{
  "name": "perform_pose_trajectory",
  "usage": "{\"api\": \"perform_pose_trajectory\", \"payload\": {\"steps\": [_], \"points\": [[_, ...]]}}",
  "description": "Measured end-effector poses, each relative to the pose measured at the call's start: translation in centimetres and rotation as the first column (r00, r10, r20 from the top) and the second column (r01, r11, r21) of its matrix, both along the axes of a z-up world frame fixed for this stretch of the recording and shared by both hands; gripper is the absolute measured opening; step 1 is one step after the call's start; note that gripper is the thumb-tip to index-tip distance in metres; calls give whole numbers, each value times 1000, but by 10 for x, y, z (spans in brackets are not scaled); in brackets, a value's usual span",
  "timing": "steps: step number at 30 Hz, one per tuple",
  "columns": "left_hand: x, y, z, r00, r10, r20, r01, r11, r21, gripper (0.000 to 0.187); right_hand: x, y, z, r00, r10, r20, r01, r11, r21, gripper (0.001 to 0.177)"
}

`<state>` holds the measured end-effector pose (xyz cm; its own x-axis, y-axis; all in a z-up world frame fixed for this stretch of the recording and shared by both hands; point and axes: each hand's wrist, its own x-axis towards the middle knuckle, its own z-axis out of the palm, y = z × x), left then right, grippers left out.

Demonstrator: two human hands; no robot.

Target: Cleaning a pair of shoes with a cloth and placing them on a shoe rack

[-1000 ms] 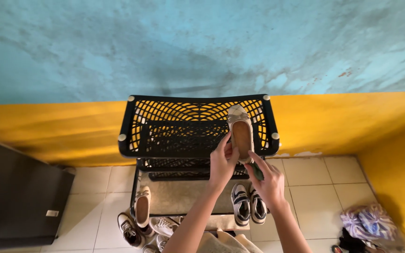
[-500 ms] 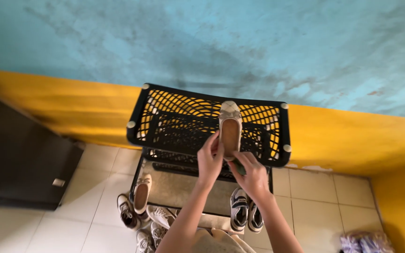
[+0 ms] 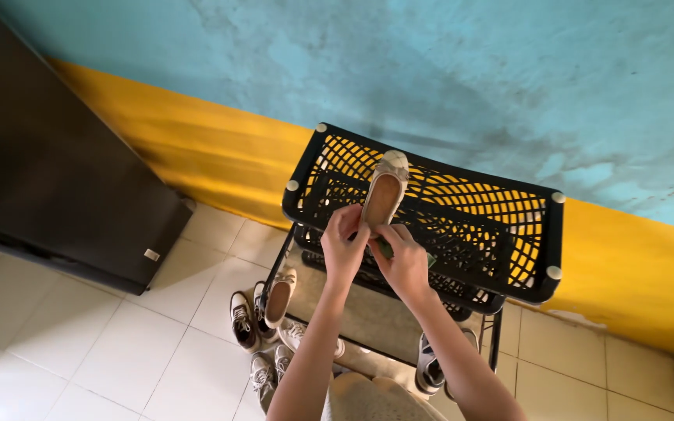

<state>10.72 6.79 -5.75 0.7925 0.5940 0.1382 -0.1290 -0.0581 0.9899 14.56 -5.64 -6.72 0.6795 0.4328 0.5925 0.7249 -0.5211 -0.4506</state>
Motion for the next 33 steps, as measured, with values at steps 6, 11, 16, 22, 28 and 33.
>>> {"api": "perform_pose_trajectory", "payload": {"steps": [6,11,16,22,28,33], "points": [[2,10,1,1000,13,24,-13,1000,-29,29,7,14,-9,1000,-25,-17,24,999,-46,13],[13,15,-14,999,30,23,-29,998,-56,23,15,21,-24,996,-93,-19,90,988,-122,18],[21,19,-17,999,14,42,-12,999,-31,21,19,29,-22,990,-136,-43,130,985,-114,18],[20,29,-16,996,-55,72,57,998,-19,23,21,31,-37,972,-233,-41,227,968,-110,29],[-29,72,-54,970,165,178,-164,986,-25,28,-22,21,15,978,-202,-58,206,976,72,61],[-95,130,-201,899,438,3,-437,897,65,23,-66,26,-31,928,-177,-327,232,963,137,62]]}}
